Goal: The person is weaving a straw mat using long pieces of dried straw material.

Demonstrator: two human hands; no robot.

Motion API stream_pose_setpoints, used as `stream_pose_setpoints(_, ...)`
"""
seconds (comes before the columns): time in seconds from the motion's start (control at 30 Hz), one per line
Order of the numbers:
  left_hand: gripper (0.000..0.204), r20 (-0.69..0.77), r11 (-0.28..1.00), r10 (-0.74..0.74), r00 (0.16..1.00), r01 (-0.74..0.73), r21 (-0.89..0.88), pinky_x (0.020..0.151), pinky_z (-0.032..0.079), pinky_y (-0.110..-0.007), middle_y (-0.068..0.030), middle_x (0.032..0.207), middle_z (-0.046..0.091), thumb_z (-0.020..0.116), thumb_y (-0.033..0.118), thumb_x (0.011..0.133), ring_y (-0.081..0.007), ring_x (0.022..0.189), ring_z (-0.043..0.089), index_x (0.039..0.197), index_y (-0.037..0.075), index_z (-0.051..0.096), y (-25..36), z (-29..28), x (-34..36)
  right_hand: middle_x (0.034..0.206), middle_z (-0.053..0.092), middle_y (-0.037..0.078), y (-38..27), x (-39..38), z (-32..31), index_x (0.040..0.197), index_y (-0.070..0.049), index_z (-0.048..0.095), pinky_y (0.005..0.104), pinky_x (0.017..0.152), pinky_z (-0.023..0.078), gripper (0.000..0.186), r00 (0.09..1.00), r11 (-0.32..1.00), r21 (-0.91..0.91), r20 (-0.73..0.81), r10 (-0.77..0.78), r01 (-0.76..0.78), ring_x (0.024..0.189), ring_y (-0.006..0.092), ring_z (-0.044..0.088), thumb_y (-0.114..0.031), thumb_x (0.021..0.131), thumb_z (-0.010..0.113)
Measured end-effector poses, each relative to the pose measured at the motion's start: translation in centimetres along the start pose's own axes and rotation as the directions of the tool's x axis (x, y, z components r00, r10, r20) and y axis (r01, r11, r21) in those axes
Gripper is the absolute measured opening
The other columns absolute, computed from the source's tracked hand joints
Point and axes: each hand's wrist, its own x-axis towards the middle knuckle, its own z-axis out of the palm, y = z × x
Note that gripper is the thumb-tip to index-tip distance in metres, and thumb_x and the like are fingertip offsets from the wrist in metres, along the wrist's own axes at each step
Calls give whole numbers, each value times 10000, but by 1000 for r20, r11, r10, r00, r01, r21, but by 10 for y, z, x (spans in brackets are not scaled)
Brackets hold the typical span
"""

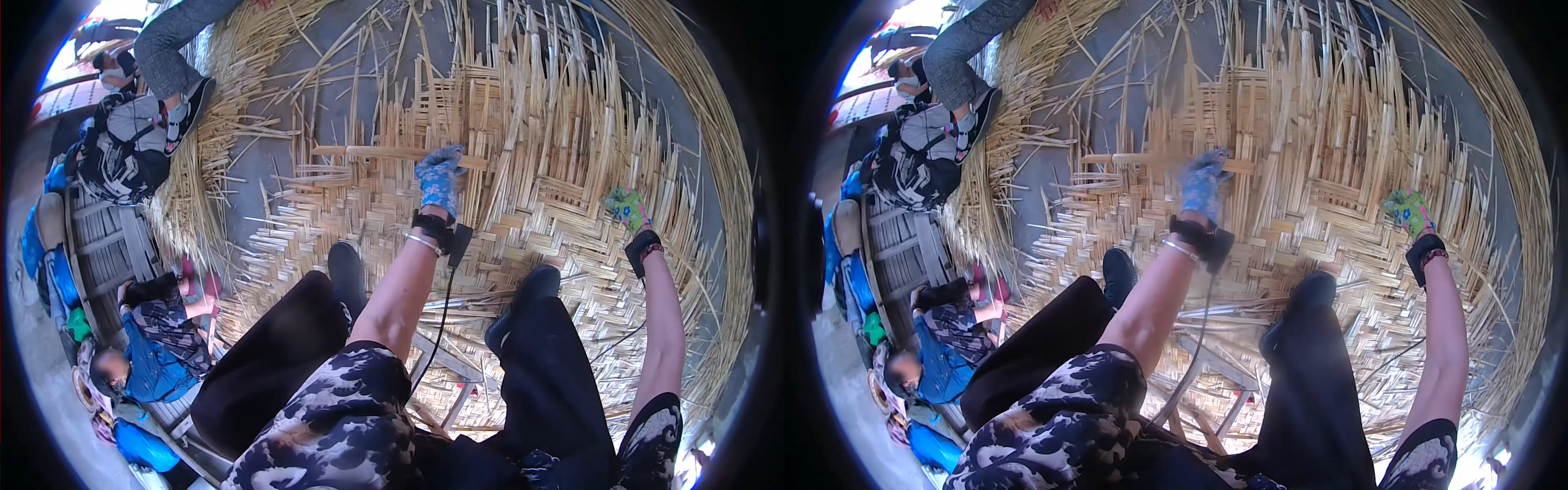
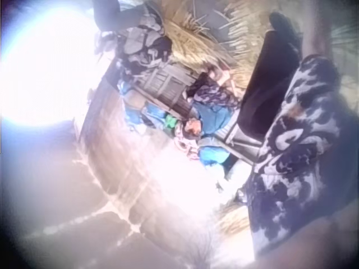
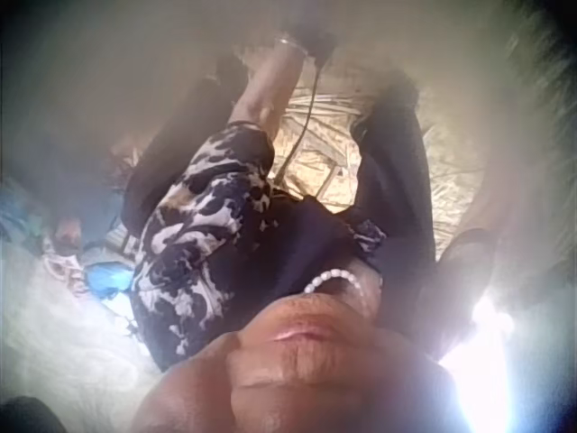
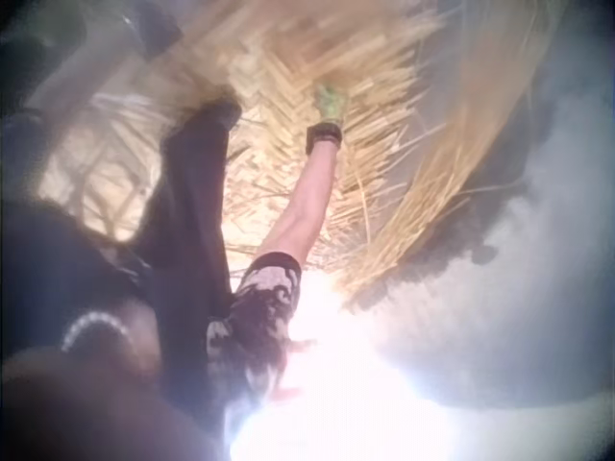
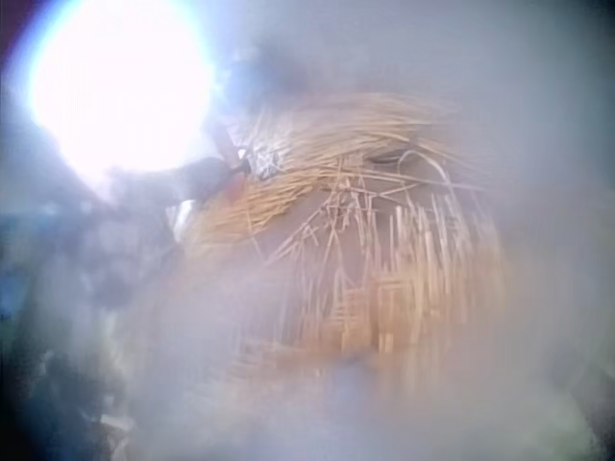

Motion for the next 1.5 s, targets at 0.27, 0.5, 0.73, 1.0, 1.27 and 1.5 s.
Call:
stream_pose_setpoints(0.27,112,101,992,101,990,-108,63,616,506,-303,-97,813,627,590,-57,706,-184,722,605,714,55,594,21,-57,14,938,582,100,-19,-9,1,908,-98,608,347,737,413,285,999,987,-159,-2,-32,31,872,255,538,-325,759,523)
stream_pose_setpoints(0.5,124,-174,997,-76,982,70,-43,629,539,-316,-112,828,621,617,-71,685,-197,735,601,643,40,582,9,-60,-6,817,609,113,-69,-47,-8,819,-121,619,366,600,455,280,970,984,-179,-239,-50,6,775,257,579,-367,705,549)
stream_pose_setpoints(0.73,121,99,987,-66,993,79,-137,699,517,-348,-135,885,609,592,-77,692,-199,804,587,632,27,580,32,-73,-13,1003,558,134,-229,-37,-5,942,-95,604,364,808,425,219,783,836,53,-387,-487,546,939,282,520,-147,767,483)
stream_pose_setpoints(1.0,156,454,665,-90,886,-286,690,665,471,-251,-96,857,628,628,56,697,-139,716,582,845,11,615,80,-71,26,647,597,95,-349,3,8,875,-105,635,352,611,450,200,922,933,55,-185,-340,355,618,241,580,-217,723,571)
stream_pose_setpoints(1.27,294,440,168,290,850,-498,851,739,456,-315,-147,917,603,598,70,700,-245,847,582,991,39,572,33,-29,50,656,595,90,-330,10,35,874,-1,615,260,542,460,243,900,875,461,-429,73,148,577,145,573,-175,706,644)
stream_pose_setpoints(1.5,314,398,122,-115,910,-385,915,794,442,-380,-219,959,565,588,136,682,-330,937,533,971,18,550,38,-5,50,713,589,42,-314,22,50,868,65,573,204,555,463,271,955,464,871,-256,147,162,636,94,561,-116,697,678)
